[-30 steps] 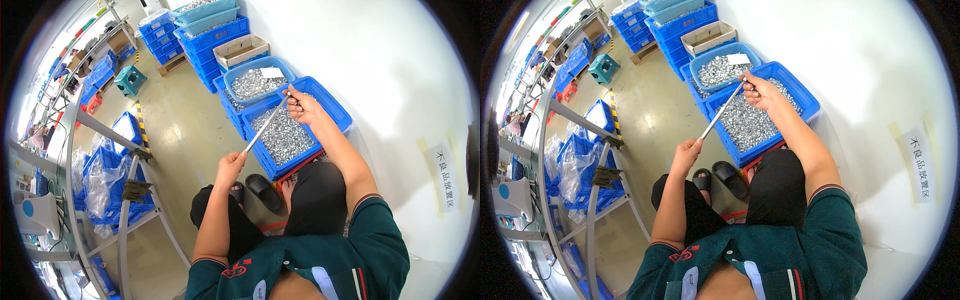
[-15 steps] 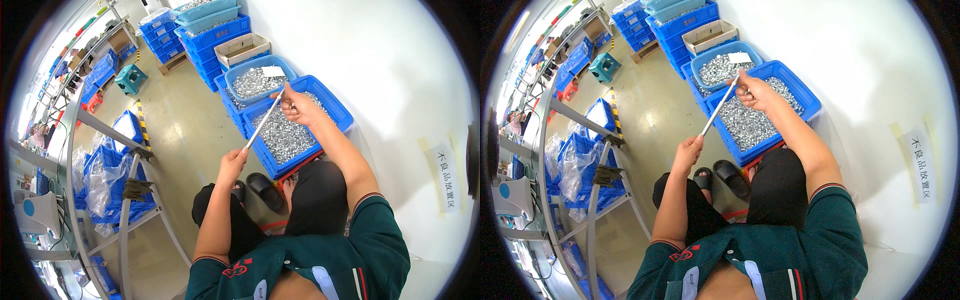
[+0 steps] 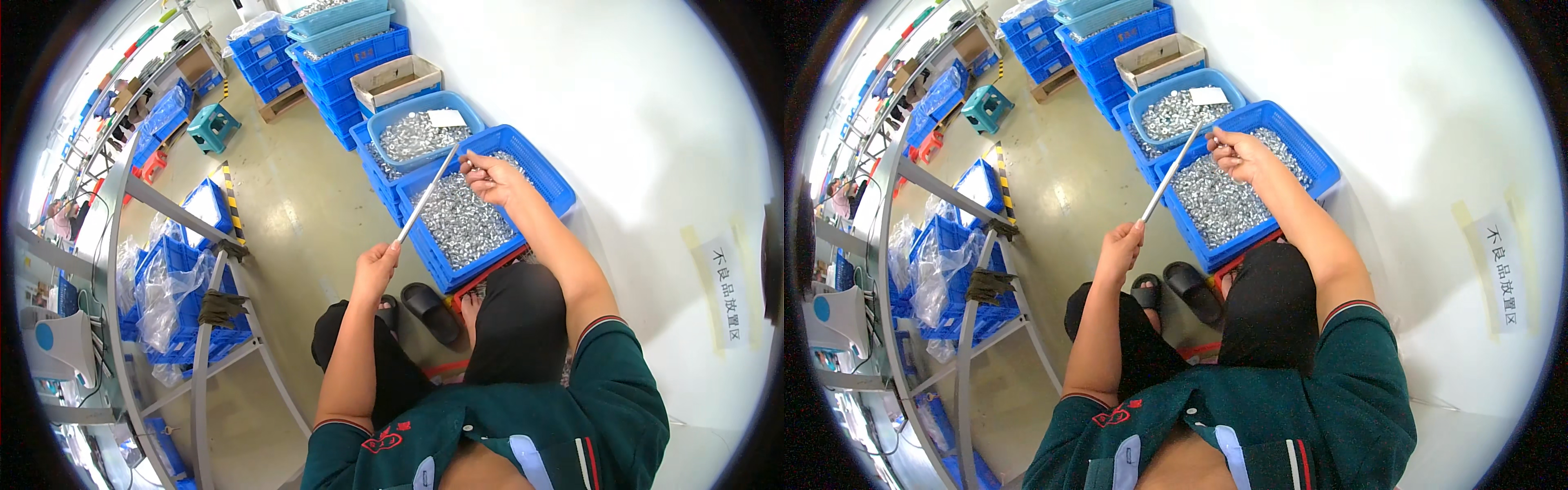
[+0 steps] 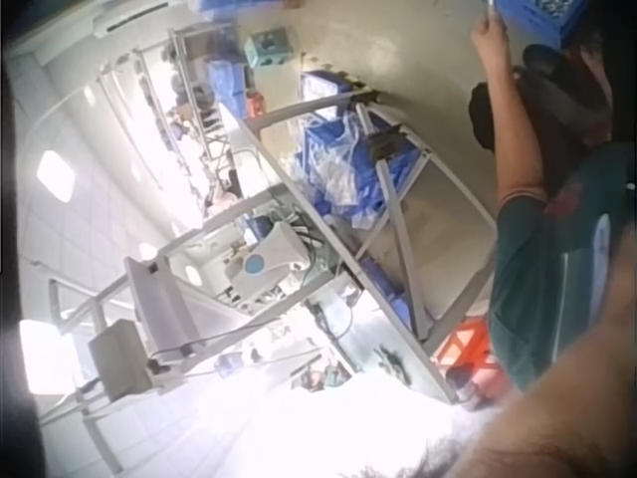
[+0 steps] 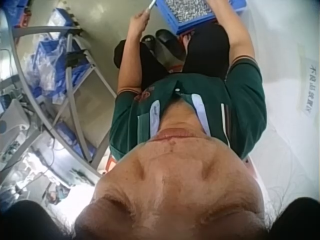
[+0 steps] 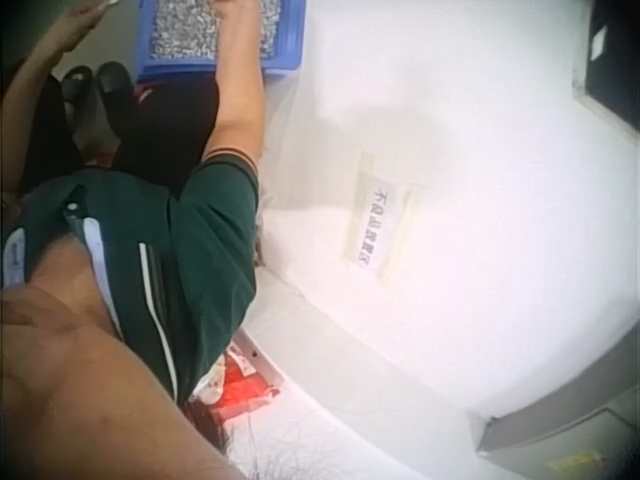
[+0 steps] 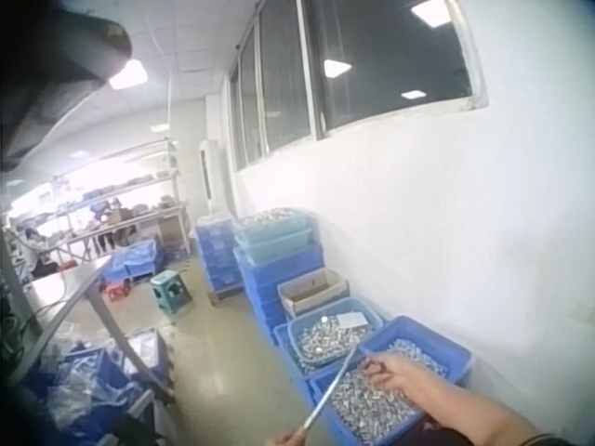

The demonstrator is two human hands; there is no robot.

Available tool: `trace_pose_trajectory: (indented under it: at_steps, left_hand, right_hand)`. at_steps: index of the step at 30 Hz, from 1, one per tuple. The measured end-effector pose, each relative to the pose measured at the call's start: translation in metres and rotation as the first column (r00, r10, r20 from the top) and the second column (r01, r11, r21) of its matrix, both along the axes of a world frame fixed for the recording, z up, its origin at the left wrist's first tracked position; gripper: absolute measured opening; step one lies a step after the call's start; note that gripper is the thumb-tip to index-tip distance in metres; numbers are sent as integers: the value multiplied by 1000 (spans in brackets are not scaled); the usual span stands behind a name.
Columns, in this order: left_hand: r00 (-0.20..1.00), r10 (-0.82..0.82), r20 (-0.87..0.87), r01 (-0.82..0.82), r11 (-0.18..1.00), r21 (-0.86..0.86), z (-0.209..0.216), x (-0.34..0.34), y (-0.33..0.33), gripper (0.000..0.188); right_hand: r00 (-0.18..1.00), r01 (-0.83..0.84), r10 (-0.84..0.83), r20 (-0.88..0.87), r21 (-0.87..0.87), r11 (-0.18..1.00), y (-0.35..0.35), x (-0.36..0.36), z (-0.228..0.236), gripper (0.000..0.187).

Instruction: Assembling small metal components onto a thin metal rod from a storage bin.

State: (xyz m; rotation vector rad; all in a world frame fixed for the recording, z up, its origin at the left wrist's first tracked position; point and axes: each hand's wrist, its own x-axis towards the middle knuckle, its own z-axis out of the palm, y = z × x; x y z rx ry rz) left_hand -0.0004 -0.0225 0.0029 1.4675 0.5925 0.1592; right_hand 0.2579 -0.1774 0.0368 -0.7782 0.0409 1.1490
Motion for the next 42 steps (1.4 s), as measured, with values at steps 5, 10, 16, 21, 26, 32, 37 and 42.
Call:
trace_pose_trajectory:
  at_steps: [5, 10, 16, 21, 26, 32, 37, 42]
  left_hand:
    - [1000, -30, -3, 30, 999, 39, 2, -2, -1, 36]
    - [999, -34, -28, 37, 995, 93, 4, -3, -3, 35]
    - [997, -58, -51, 64, 989, 131, -5, -3, 2, 35]
    - [997, -61, -56, 68, 990, 128, -4, -4, 1, 34]
    - [997, -59, -45, 64, 991, 116, -2, -5, 1, 34]
    - [997, -66, -31, 69, 992, 101, -4, -5, 2, 34]
    - [997, -59, -49, 64, 991, 120, -4, -7, 3, 35]
    - [997, -49, -58, 59, 982, 182, -8, -7, 5, 36]
  right_hand:
    - [993, 80, -84, 80, 47, 996, -1, -5, 8, 28]
    - [990, 106, -112, 89, 69, 992, -4, -2, 6, 29]
    - [992, 86, -88, 90, 22, 996, -5, -2, 10, 25]
    - [991, 88, -88, 99, 13, 996, -7, -1, 10, 23]
    - [986, 29, -34, 163, 37, 999, -9, -2, 12, 22]
    - [951, 72, -64, 301, -16, 997, -8, -6, 18, 20]
    - [912, 55, -36, 409, -35, 998, -7, -11, 25, 17]
    - [768, 104, 52, 638, -204, 973, -9, -8, 31, 16]
